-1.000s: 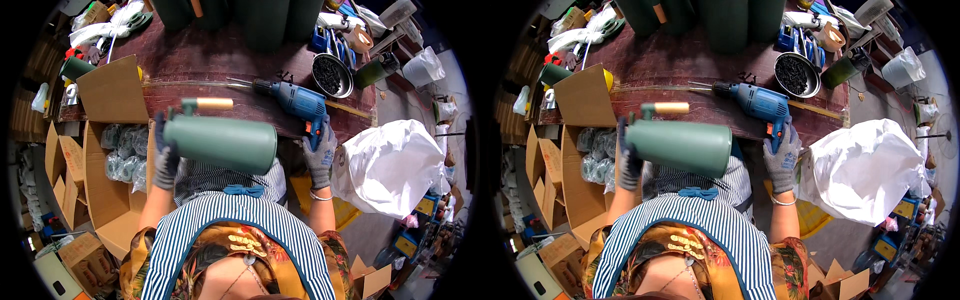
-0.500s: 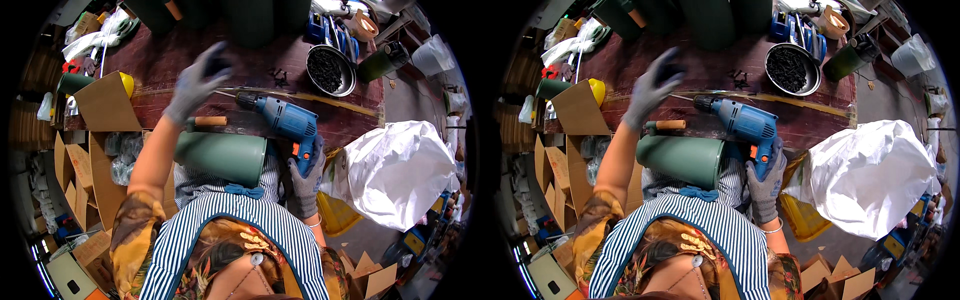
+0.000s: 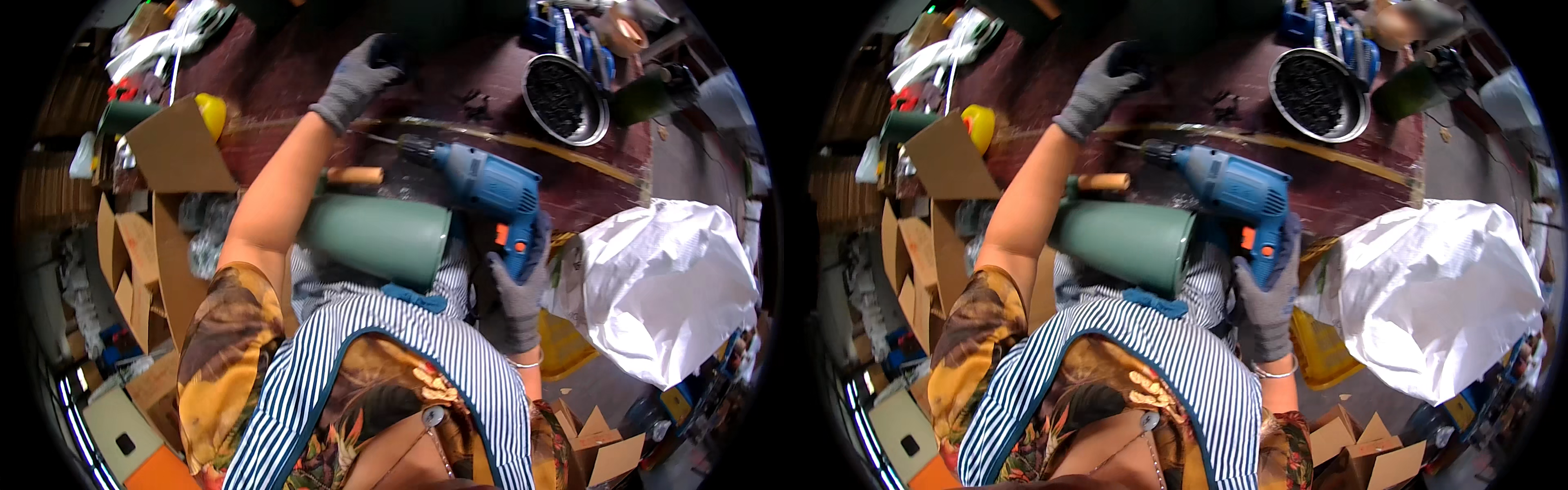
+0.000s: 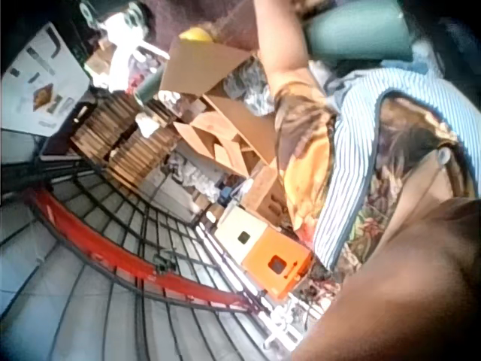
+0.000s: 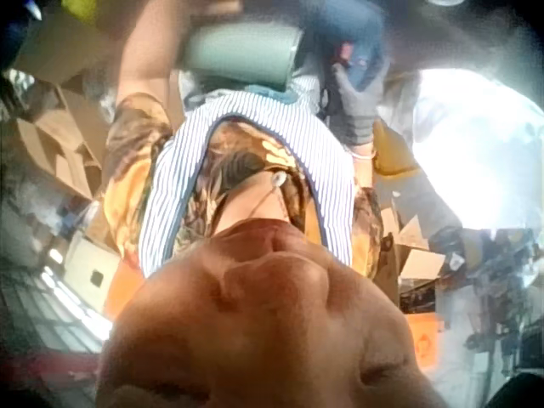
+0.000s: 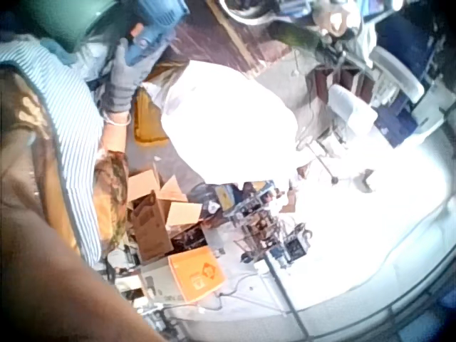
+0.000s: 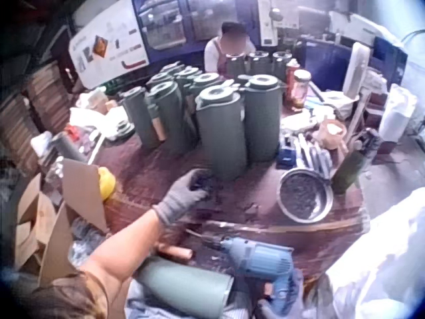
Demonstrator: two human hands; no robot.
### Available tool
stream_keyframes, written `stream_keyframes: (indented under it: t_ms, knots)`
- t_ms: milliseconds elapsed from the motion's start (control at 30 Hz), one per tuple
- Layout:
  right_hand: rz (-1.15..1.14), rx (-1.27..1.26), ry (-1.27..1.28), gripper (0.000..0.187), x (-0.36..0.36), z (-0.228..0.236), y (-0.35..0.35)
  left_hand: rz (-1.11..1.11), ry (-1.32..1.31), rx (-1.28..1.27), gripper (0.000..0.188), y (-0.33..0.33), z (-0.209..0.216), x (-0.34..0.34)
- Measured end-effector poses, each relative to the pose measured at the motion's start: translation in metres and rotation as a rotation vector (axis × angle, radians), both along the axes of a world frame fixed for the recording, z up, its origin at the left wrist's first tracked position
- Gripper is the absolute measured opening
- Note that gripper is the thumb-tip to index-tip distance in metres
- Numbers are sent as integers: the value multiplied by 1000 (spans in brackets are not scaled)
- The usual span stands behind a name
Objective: The person attaches wooden handles to green thermal flasks using a power drill, places the completed flasks into plastic bags, and packs them into a cardboard box.
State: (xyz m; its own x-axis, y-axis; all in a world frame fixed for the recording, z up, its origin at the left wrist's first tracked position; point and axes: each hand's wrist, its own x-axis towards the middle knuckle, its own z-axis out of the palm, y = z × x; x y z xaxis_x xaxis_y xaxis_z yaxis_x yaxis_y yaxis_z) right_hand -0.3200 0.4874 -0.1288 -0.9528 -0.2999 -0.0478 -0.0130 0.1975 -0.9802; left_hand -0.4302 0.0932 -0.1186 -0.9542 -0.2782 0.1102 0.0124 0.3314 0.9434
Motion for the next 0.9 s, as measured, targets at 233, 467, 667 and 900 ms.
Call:
stream_keyframes:
  t_ms: [233, 467, 667, 900]
  knots:
    - [2, -41, -141, 94, 6, 4, 15, 12, -396, 509, 49, -41, 17, 138]
    - [-4, -79, -206, 94, 10, 1, 16, -200, -413, 394, 58, -38, 23, 139]
    - [-4, -19, -176, 94, 12, 9, 11, -161, -418, 324, 54, -36, 19, 139]
    - [19, 40, -142, 95, 14, 11, 10, -152, -275, -110, 54, -25, 21, 137]
